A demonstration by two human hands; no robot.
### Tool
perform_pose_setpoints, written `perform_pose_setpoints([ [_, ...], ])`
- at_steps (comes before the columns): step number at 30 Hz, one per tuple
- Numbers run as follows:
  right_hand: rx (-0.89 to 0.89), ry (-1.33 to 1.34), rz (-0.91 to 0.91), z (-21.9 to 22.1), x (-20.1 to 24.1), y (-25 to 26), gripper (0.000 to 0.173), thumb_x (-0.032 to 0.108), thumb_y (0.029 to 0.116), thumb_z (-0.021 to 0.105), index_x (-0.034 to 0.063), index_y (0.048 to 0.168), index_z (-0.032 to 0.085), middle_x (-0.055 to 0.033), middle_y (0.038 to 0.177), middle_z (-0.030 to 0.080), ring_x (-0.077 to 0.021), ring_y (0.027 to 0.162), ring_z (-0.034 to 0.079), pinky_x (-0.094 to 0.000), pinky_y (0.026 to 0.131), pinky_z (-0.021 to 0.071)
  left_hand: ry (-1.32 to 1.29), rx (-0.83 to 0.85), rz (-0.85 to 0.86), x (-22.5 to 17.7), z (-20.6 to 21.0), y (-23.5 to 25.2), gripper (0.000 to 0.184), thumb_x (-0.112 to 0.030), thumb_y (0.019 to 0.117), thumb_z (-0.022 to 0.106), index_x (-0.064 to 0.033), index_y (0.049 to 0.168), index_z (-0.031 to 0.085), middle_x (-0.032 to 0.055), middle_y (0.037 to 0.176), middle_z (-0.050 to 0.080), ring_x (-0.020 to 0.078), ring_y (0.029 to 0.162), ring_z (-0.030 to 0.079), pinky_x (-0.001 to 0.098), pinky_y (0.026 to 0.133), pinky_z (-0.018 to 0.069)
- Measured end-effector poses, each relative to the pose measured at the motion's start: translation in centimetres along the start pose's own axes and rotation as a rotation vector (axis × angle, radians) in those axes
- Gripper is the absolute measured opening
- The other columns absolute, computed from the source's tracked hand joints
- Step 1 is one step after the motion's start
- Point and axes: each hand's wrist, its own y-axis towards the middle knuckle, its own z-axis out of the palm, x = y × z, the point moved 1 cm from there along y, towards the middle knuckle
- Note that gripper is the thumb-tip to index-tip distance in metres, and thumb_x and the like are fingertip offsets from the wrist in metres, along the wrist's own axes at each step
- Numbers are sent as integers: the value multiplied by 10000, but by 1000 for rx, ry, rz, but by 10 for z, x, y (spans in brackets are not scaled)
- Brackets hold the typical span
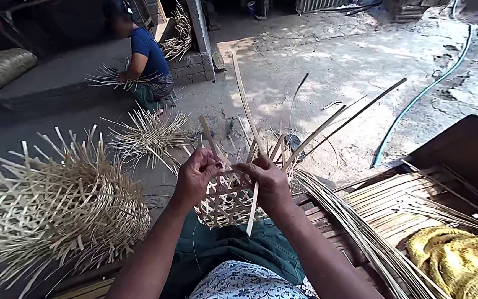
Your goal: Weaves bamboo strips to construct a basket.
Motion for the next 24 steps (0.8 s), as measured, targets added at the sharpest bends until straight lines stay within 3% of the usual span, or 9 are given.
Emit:
perform_pose_setpoints([
  [2,53,-112,51,-4,6,2,335,-31,888,637,176,1090,806,-119,820,627,-208,654,610,-360,546,523,45,11,118,4,2,-4,118,-80,985,644,-70,1101,619,-21,943,687,46,810,679,246,745,603],
  [5,103,-133,67,-4,8,3,327,-27,893,635,170,1092,805,-127,830,634,-230,644,626,-391,542,537,382,-103,245,0,5,-5,373,-160,965,682,-41,1312,610,37,947,708,63,708,634,227,628,546],
  [6,80,-89,36,-2,6,2,298,-18,903,625,138,1092,795,-120,824,632,-215,631,621,-374,540,540,504,-113,341,-5,7,-6,444,-209,967,695,-35,1359,580,88,997,698,111,707,606,255,615,507],
  [8,30,61,33,2,4,3,202,39,963,615,49,1121,741,-97,857,681,-154,662,645,-313,598,569,711,-13,518,-14,14,-3,484,-263,967,691,-49,1388,586,156,1091,704,218,801,665,343,675,565],
  [11,35,255,109,1,5,-2,303,83,955,680,-15,1239,635,-80,941,730,-83,651,644,-257,610,578,875,110,583,-14,16,5,445,-237,984,639,-157,1421,629,104,909,725,290,740,637,416,595,521],
  [13,-61,196,58,-2,8,-5,310,90,947,700,-26,1230,648,-107,991,732,-92,668,647,-254,622,578,840,82,544,-20,4,14,369,-238,972,670,-156,1331,701,93,879,716,278,755,628,413,643,517],
  [17,-149,-89,64,-11,13,-1,218,182,909,754,-1,1017,704,-132,933,664,-133,618,589,-272,567,540,668,12,409,-32,0,7,264,-255,929,736,-112,1151,743,38,954,730,176,826,601,346,755,477],
  [19,-129,-158,113,-8,11,-1,248,239,894,777,13,957,694,-115,869,661,-171,619,610,-327,566,553,644,15,382,-28,6,1,261,-276,929,730,-113,1133,743,27,937,722,152,808,596,323,738,481],
  [24,-105,-243,119,6,7,-3,102,105,894,711,18,942,687,-114,810,684,-250,674,694,-417,588,594,631,27,335,-14,12,-5,264,-282,938,711,-114,1138,751,21,937,725,122,802,590,288,737,474],
])
